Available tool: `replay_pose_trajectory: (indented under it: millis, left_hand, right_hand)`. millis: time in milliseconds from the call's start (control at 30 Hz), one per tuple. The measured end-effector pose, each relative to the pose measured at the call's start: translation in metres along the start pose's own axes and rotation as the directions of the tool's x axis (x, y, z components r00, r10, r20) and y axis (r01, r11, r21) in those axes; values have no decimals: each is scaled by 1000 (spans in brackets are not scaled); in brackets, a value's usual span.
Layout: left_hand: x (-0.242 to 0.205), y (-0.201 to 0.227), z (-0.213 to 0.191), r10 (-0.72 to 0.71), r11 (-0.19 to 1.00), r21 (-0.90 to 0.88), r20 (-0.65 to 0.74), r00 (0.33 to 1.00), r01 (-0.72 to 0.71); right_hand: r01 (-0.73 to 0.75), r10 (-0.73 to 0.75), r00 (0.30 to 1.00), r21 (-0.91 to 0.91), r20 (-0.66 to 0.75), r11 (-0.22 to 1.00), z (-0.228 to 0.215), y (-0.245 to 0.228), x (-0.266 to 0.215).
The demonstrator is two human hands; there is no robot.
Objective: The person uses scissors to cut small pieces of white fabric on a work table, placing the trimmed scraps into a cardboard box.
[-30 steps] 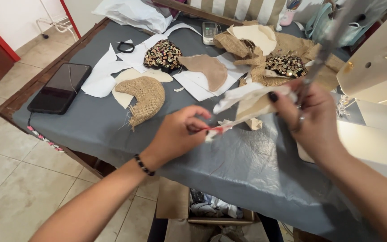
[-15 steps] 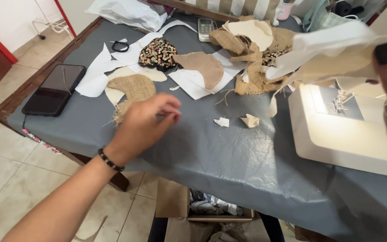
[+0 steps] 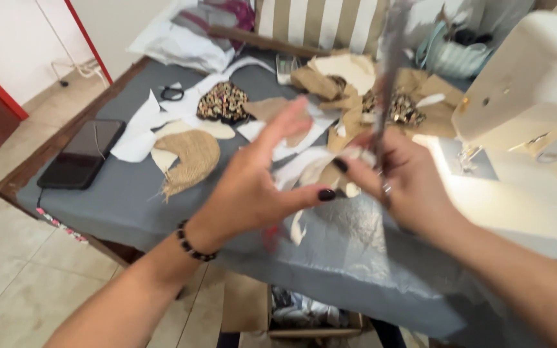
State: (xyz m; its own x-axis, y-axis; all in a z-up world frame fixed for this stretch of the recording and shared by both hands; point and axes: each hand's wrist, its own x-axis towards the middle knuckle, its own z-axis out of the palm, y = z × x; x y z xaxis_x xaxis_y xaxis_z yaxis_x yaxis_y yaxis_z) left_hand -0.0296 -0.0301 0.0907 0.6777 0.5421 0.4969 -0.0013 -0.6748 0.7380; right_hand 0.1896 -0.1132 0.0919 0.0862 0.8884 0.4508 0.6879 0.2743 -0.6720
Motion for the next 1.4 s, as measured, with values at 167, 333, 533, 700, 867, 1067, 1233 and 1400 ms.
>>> replay_pose_trajectory:
  millis: [167,333,533,700,867,1067,1233,1400]
  left_hand:
    - [9,-35,17,-146,976,-155,36,989,150]
    - [2,-41,24,-253,932,-261,32,967,252]
    - [-11,-34,20,-354,926,-178,-100,930,334]
    - [-12,-19,43,-336,940,-111,-120,934,324]
    - [-17,-24,43,131,983,156,-221,966,-98]
    - [-19,-47,58,613,687,581,-140,777,-437]
    - [-23,-25,41,390,885,285,-19,921,-369]
    - [-15,-1,34,-343,892,-277,102,934,358]
  right_hand:
    - [-42,43,999,171,-1,984,12,8,-1]
    - [-76,91,995,285,-40,955,8,5,-2]
    - [-321,298,946,239,126,917,-9,14,-22]
    - [-350,337,936,372,101,860,12,33,-27]
    - [-347,335,934,535,122,770,21,42,-25]
    - [-394,370,910,666,187,633,25,40,-30]
    - [-404,393,902,670,179,623,24,43,-29]
    - [-440,438,878,681,191,586,24,47,-28]
